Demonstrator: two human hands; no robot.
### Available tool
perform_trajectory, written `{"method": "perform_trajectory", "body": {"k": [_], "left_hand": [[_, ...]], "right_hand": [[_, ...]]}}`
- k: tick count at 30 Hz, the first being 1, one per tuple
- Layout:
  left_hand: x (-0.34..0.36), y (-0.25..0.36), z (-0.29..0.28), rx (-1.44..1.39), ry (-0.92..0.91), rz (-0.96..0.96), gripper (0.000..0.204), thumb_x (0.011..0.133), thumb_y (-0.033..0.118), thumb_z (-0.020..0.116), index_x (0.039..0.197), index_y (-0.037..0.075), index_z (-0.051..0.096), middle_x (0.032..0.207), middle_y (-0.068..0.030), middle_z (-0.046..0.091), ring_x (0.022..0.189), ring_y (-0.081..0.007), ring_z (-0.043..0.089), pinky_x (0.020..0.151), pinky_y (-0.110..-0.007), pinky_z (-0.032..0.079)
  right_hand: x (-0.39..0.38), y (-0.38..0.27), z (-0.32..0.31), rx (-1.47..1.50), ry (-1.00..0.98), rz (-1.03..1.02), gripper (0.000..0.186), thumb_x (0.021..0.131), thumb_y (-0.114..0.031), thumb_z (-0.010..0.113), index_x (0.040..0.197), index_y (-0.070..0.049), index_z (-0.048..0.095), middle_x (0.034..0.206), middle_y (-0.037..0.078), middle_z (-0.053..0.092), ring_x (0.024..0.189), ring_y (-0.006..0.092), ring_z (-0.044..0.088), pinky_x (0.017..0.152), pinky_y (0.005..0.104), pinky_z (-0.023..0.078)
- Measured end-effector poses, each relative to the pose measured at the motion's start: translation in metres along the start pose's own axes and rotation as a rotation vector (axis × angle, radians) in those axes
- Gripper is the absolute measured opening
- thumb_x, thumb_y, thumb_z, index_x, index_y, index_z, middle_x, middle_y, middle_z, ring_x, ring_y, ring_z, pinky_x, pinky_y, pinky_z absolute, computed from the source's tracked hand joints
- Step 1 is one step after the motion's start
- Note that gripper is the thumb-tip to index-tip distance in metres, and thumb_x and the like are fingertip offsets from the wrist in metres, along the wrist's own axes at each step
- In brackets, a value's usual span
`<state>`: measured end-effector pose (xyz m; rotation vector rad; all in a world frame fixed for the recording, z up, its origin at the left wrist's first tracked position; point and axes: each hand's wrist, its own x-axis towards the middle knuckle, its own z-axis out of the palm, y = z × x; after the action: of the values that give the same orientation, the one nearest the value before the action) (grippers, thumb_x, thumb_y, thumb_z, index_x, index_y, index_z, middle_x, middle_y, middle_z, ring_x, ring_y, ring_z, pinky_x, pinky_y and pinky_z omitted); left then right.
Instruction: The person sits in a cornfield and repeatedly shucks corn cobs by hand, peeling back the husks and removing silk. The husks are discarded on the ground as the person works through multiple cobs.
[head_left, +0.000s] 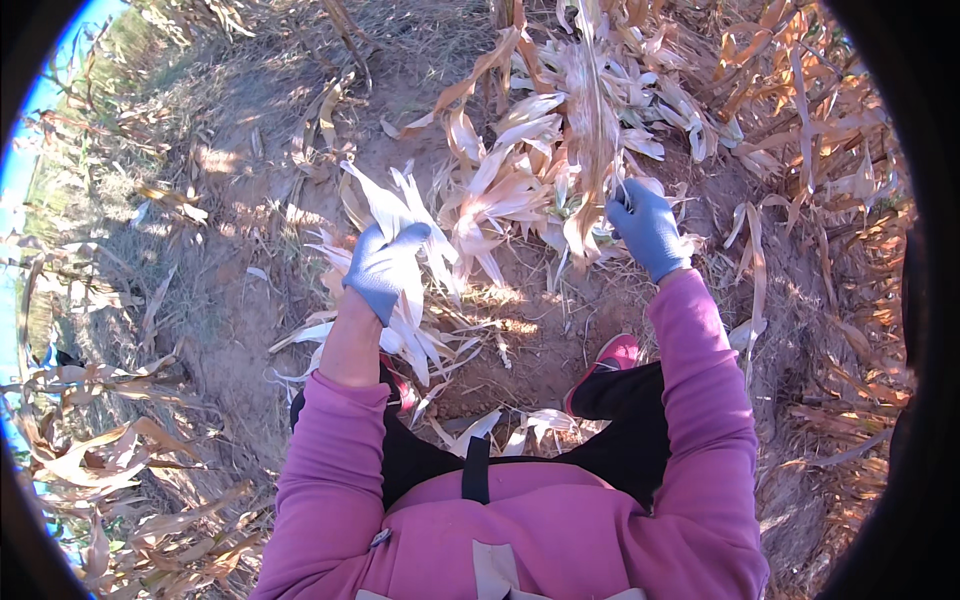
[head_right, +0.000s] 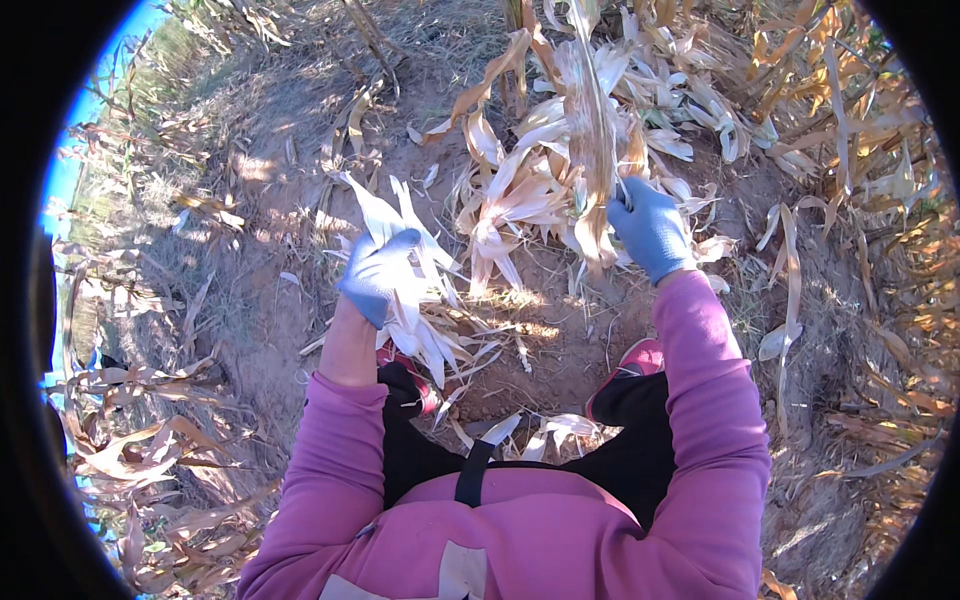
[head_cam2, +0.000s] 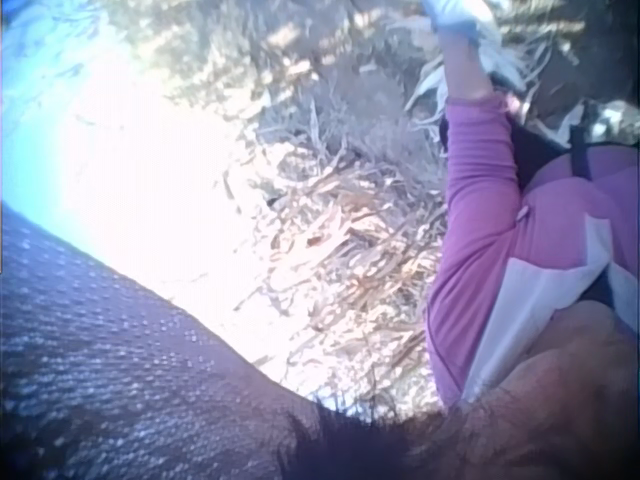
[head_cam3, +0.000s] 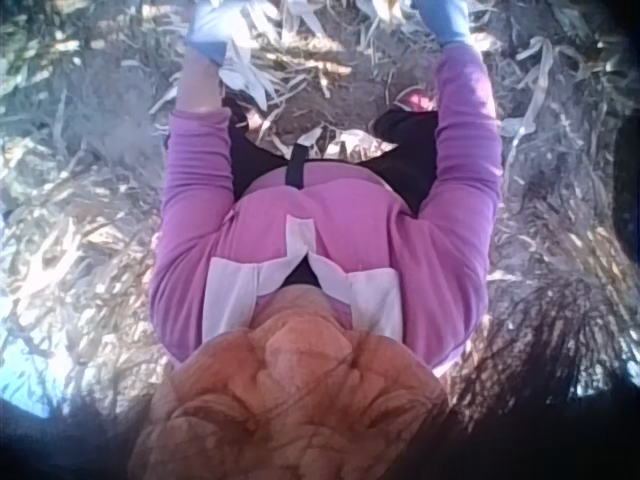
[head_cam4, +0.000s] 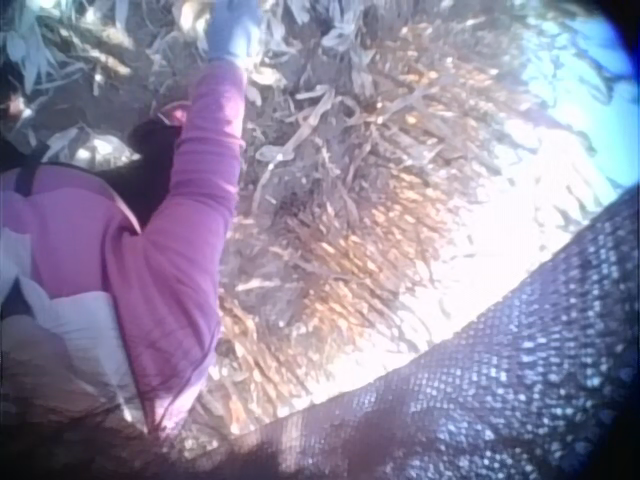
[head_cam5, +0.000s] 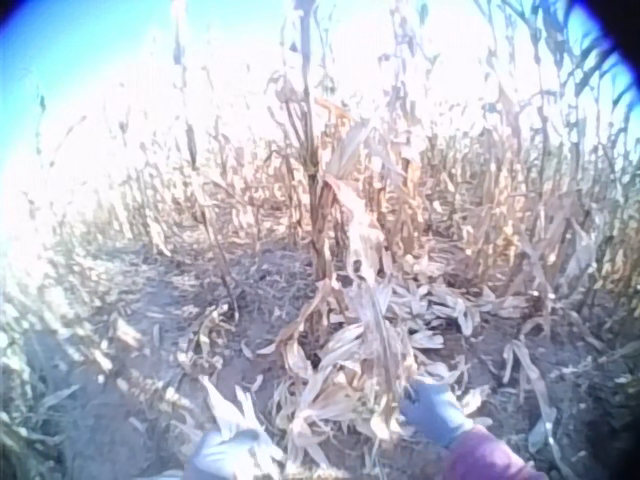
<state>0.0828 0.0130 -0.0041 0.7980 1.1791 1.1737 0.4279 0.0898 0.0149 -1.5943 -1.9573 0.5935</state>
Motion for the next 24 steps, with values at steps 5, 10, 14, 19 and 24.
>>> {"method": "perform_trajectory", "body": {"k": [5, 10, 14, 19, 24], "left_hand": [[-0.011, 0.003, 0.035, 0.279, -0.146, -0.079, 0.016, 0.088, 0.012, 0.062, 0.101, 0.003, 0.065, 0.087, -0.0002, 0.062, 0.08, -0.0097, 0.056, 0.073, -0.026, 0.043], [-0.007, -0.013, 0.047, 0.349, -0.208, -0.147, 0.019, 0.089, 0.011, 0.058, 0.104, 0.001, 0.063, 0.091, -0.002, 0.063, 0.082, -0.0108, 0.056, 0.076, -0.028, 0.045], [-0.006, -0.024, 0.051, 0.358, -0.224, -0.072, 0.021, 0.087, 0.015, 0.059, 0.097, -0.002, 0.066, 0.082, -0.0027, 0.064, 0.073, -0.0104, 0.055, 0.067, -0.028, 0.045], [-0.009, -0.014, 0.059, 0.519, -0.249, -0.122, 0.022, 0.086, 0.014, 0.058, 0.1, -0.002, 0.065, 0.083, -0.0024, 0.064, 0.075, -0.0096, 0.054, 0.068, -0.028, 0.045], [-0.009, -0.018, 0.061, 0.481, -0.28, -0.097, 0.022, 0.085, 0.009, 0.061, 0.106, 0.0, 0.063, 0.089, -0.0033, 0.064, 0.08, -0.0115, 0.057, 0.074, -0.028, 0.046]], "right_hand": [[-0.021, -0.054, 0.028, 0.494, -0.521, 0.13, 0.016, 0.084, -0.012, 0.057, 0.095, 0.0, 0.055, 0.079, 0.004, 0.058, 0.065, 0.0096, 0.058, 0.06, 0.0265, 0.05], [-0.034, -0.082, 0.04, 0.563, -0.732, 0.139, 0.03, 0.086, -0.02, 0.059, 0.11, -0.001, 0.059, 0.078, 0.002, 0.059, 0.064, 0.0086, 0.056, 0.061, 0.0244, 0.049], [-0.033, -0.083, 0.042, 0.534, -0.795, 0.165, 0.028, 0.087, -0.025, 0.06, 0.104, -0.002, 0.062, 0.076, 0.001, 0.058, 0.063, 0.0073, 0.055, 0.06, 0.0237, 0.048], [-0.035, -0.076, 0.047, 0.497, -0.731, 0.109, 0.022, 0.087, -0.023, 0.06, 0.092, -0.001, 0.06, 0.073, 0.001, 0.058, 0.061, 0.0074, 0.055, 0.058, 0.0245, 0.048], [-0.038, -0.07, 0.056, 0.434, -0.598, 0.031, 0.024, 0.082, -0.023, 0.064, 0.09, -0.001, 0.065, 0.067, 0.01, 0.062, 0.058, 0.0147, 0.059, 0.058, 0.0311, 0.049]]}}
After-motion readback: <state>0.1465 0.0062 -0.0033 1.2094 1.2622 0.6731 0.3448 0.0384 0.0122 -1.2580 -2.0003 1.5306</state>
